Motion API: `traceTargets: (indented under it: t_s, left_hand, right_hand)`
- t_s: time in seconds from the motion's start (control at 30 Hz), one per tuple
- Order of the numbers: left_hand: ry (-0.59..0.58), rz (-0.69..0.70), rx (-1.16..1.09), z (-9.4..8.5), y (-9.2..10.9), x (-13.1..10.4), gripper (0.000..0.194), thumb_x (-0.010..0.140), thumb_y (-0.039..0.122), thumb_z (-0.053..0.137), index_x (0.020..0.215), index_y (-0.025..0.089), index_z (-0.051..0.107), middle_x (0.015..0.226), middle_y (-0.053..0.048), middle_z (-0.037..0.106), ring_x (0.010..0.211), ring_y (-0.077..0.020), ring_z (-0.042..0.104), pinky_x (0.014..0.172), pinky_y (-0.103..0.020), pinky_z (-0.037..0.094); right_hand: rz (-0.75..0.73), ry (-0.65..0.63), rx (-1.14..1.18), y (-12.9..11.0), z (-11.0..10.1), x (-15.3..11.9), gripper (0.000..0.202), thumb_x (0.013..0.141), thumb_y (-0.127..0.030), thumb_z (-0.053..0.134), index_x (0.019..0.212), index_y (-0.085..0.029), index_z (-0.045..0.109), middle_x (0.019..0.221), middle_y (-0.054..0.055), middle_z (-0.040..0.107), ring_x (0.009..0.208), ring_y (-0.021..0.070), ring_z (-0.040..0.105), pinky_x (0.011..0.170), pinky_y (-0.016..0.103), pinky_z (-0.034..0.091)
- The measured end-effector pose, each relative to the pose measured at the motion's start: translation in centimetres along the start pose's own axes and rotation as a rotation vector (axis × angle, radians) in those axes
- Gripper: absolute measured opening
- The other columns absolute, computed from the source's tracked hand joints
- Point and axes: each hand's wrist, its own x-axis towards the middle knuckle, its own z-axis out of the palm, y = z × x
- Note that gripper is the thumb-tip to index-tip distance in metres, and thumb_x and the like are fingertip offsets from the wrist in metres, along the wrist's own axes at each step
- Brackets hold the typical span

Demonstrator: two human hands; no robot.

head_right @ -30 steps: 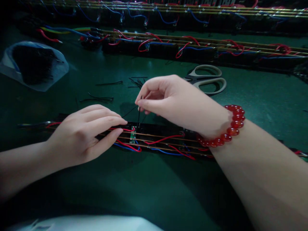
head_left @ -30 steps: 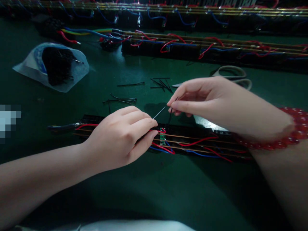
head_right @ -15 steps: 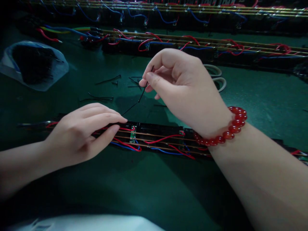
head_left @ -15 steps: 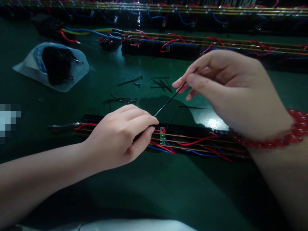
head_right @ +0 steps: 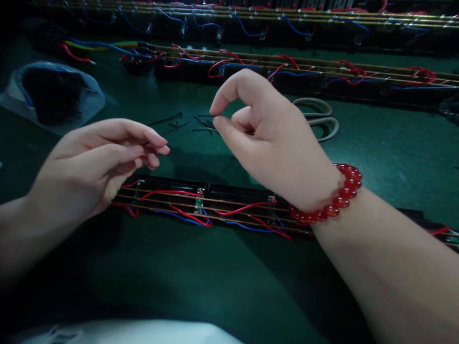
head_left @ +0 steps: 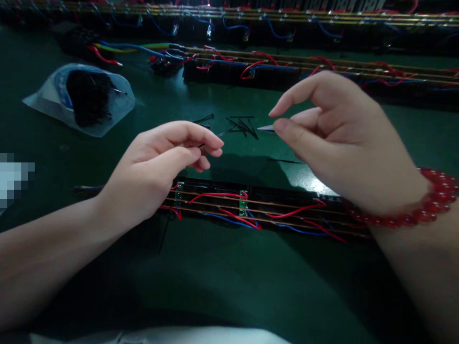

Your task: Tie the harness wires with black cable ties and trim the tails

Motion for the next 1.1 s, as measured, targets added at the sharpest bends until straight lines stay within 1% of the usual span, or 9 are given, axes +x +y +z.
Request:
traceTargets:
  t_s: [0.1, 0.2, 0.3, 0.37, 0.47, 0.57, 0.83, 0.97, 1.1]
  left_hand:
    - [-0.031, -0.019, 0.008, 0.0, 0.1, 0.0, 0.026, 0.094, 0.013, 0.048, 0.105, 0.024, 0.069, 0.106, 0.000, 0.075, 0.087, -0.0141, 0.073, 0.072, -0.022, 0.061]
    - [-0.055, -0.019, 0.045, 0.1, 0.3, 0.1, 0.022, 0.093, 0.014, 0.054, 0.102, 0.024, 0.071, 0.100, 0.000, 0.075, 0.086, -0.0134, 0.072, 0.070, -0.020, 0.059]
    - [-0.070, 0.006, 0.135, 0.3, 0.7, 0.1, 0.017, 0.092, 0.017, 0.059, 0.099, 0.024, 0.073, 0.096, 0.002, 0.075, 0.080, -0.0120, 0.071, 0.065, -0.018, 0.056]
    - [-0.080, 0.040, 0.213, 0.6, 0.9, 0.0, 0.015, 0.090, 0.017, 0.061, 0.098, 0.023, 0.073, 0.091, 0.002, 0.075, 0.074, -0.0109, 0.069, 0.061, -0.017, 0.055]
    - [-0.097, 0.123, 0.342, 0.9, 1.1, -0.2, 0.013, 0.087, 0.017, 0.064, 0.095, 0.022, 0.072, 0.089, 0.004, 0.074, 0.072, -0.0097, 0.067, 0.068, -0.018, 0.056]
    - [-0.117, 0.218, 0.449, 1.2, 1.0, -0.5, 0.013, 0.087, 0.017, 0.065, 0.098, 0.021, 0.070, 0.093, 0.002, 0.074, 0.081, -0.0111, 0.067, 0.079, -0.019, 0.056]
    - [-0.030, 0.288, 0.547, 1.4, 0.9, -1.1, 0.026, 0.090, 0.017, 0.061, 0.115, 0.017, 0.068, 0.109, -0.004, 0.074, 0.097, -0.0153, 0.069, 0.090, -0.023, 0.056]
    - [-0.054, 0.380, 0.580, 1.6, 0.7, -1.2, 0.019, 0.091, 0.016, 0.060, 0.108, 0.015, 0.071, 0.104, -0.005, 0.075, 0.100, -0.0153, 0.069, 0.092, -0.024, 0.055]
    - [-0.074, 0.405, 0.593, 1.6, 0.6, -1.3, 0.018, 0.092, 0.014, 0.060, 0.106, 0.015, 0.071, 0.102, -0.004, 0.074, 0.099, -0.0143, 0.067, 0.093, -0.023, 0.053]
  right_hand:
    - [-0.008, -0.036, -0.024, 0.0, 0.0, -0.1, 0.017, 0.094, -0.019, 0.056, 0.106, -0.028, 0.050, 0.050, -0.012, 0.033, 0.041, 0.0095, 0.028, 0.045, 0.028, 0.021]
    - [-0.054, -0.147, -0.016, 0.1, -0.1, -0.1, 0.011, 0.095, -0.022, 0.055, 0.103, -0.028, 0.051, 0.056, -0.010, 0.038, 0.046, 0.0103, 0.032, 0.047, 0.028, 0.025]
    - [-0.163, -0.288, -0.005, 0.0, -0.1, 0.0, 0.001, 0.093, -0.024, 0.057, 0.093, -0.024, 0.058, 0.071, -0.004, 0.055, 0.060, 0.0120, 0.049, 0.055, 0.028, 0.038]
    - [-0.240, -0.361, -0.010, -0.1, -0.2, 0.2, 0.005, 0.091, -0.024, 0.059, 0.089, -0.021, 0.063, 0.082, -0.001, 0.065, 0.072, 0.0144, 0.059, 0.065, 0.029, 0.046]
    - [-0.267, -0.458, -0.012, -0.3, -0.3, 0.2, 0.009, 0.090, -0.020, 0.061, 0.089, -0.022, 0.069, 0.087, 0.000, 0.072, 0.080, 0.0158, 0.065, 0.074, 0.028, 0.050]
    - [-0.268, -0.547, 0.015, -0.3, -0.4, 0.1, 0.013, 0.089, -0.016, 0.061, 0.092, -0.023, 0.071, 0.089, -0.001, 0.073, 0.079, 0.0151, 0.068, 0.074, 0.027, 0.053]
    - [-0.255, -0.660, 0.116, -0.4, -0.4, 0.0, 0.027, 0.079, 0.000, 0.060, 0.097, -0.019, 0.069, 0.092, 0.000, 0.073, 0.083, 0.0123, 0.068, 0.074, 0.021, 0.056]
    - [-0.306, -0.680, 0.109, -0.1, -0.4, -0.1, 0.029, 0.079, 0.001, 0.061, 0.101, -0.017, 0.069, 0.096, 0.000, 0.074, 0.085, 0.0108, 0.068, 0.073, 0.019, 0.055]
    - [-0.341, -0.679, 0.086, 0.0, -0.5, -0.1, 0.031, 0.081, 0.002, 0.060, 0.104, -0.017, 0.069, 0.098, -0.001, 0.073, 0.087, 0.0091, 0.067, 0.073, 0.016, 0.054]
